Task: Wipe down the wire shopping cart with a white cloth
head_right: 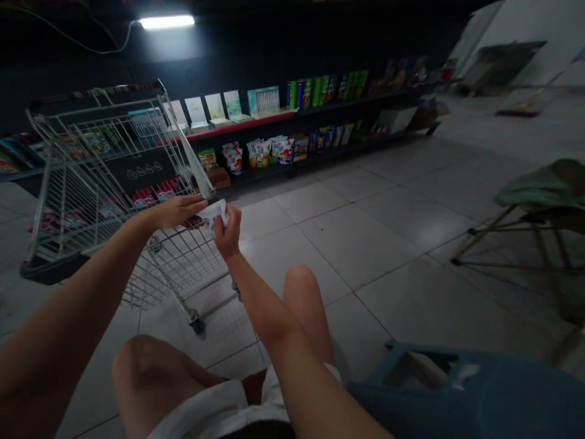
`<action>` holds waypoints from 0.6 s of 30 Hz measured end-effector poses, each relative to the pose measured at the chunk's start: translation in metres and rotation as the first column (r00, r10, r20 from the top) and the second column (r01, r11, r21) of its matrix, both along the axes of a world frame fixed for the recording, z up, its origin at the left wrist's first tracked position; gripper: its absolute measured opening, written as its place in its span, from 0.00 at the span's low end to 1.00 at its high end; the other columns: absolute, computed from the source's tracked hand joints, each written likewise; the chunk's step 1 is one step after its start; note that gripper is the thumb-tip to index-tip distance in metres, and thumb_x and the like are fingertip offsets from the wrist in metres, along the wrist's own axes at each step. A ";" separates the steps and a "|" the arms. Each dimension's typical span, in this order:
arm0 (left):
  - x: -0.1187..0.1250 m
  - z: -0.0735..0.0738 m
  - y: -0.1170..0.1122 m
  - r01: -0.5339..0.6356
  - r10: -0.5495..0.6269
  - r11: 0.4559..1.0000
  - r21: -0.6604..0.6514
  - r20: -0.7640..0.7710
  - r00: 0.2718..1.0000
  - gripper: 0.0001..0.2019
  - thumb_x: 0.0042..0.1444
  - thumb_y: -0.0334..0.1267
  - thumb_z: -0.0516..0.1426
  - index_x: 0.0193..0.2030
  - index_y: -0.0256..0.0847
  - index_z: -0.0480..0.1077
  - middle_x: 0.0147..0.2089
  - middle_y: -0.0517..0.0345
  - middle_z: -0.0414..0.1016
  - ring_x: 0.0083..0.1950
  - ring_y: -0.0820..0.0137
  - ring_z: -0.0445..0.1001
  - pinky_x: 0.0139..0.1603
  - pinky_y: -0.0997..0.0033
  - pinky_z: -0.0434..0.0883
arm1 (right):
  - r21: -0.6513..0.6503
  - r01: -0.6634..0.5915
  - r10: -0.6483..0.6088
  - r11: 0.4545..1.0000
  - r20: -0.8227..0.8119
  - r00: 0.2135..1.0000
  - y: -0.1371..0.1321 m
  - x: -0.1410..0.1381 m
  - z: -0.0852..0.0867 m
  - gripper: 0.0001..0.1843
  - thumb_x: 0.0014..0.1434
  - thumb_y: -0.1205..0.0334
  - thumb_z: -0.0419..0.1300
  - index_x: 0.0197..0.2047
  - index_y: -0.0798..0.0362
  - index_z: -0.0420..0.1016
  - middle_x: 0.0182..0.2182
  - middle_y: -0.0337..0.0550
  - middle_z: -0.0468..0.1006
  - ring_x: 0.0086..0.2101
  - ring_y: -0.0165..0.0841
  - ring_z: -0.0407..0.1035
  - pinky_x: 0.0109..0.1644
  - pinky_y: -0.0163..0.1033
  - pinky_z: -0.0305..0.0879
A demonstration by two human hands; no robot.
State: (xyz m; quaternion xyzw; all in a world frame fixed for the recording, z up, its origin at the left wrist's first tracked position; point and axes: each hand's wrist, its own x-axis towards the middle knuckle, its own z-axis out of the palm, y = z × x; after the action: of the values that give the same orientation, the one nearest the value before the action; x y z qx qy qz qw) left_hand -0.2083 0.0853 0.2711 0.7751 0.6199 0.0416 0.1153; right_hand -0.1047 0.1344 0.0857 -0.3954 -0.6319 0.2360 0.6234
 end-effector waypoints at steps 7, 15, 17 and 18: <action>-0.017 -0.001 -0.004 0.034 -0.029 0.998 -0.045 0.094 0.995 0.24 0.60 0.58 0.43 0.37 0.40 0.67 0.33 0.57 0.69 0.35 0.68 0.68 0.40 0.69 0.67 | 0.184 -0.222 0.166 0.958 0.278 0.946 -0.017 0.017 -0.037 0.12 0.62 0.58 0.52 0.46 0.52 0.71 0.44 0.51 0.75 0.48 0.40 0.66 0.57 0.47 0.61; -0.015 -0.001 -0.005 0.052 -0.049 0.998 -0.041 0.071 0.996 0.23 0.61 0.56 0.44 0.37 0.39 0.68 0.33 0.56 0.71 0.34 0.68 0.71 0.39 0.69 0.68 | -0.012 0.054 -0.052 0.998 0.144 0.988 -0.025 -0.001 -0.055 0.13 0.62 0.62 0.50 0.48 0.52 0.69 0.45 0.52 0.70 0.50 0.40 0.62 0.57 0.47 0.63; -0.013 -0.001 -0.007 0.050 -0.048 0.998 -0.024 0.062 0.997 0.23 0.61 0.56 0.44 0.37 0.39 0.69 0.33 0.56 0.71 0.32 0.69 0.71 0.37 0.69 0.68 | 0.016 -0.023 0.017 1.000 0.281 0.959 -0.039 -0.013 -0.080 0.13 0.60 0.65 0.53 0.48 0.51 0.71 0.46 0.52 0.69 0.51 0.41 0.61 0.60 0.49 0.62; -0.012 0.000 -0.008 0.048 -0.048 0.999 0.002 0.056 0.997 0.23 0.61 0.56 0.44 0.38 0.39 0.69 0.33 0.57 0.72 0.31 0.70 0.71 0.37 0.70 0.68 | 0.030 -0.079 0.063 0.996 0.362 0.930 -0.047 -0.018 -0.093 0.14 0.58 0.66 0.55 0.47 0.50 0.72 0.46 0.51 0.69 0.51 0.42 0.61 0.60 0.50 0.61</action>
State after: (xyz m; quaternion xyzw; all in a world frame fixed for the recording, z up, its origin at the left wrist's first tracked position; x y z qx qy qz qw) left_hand -0.2205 0.0777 0.2709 0.7882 0.5977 0.0607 0.1331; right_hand -0.1227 0.0873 -0.0069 -0.3951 -0.7545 0.1679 0.4964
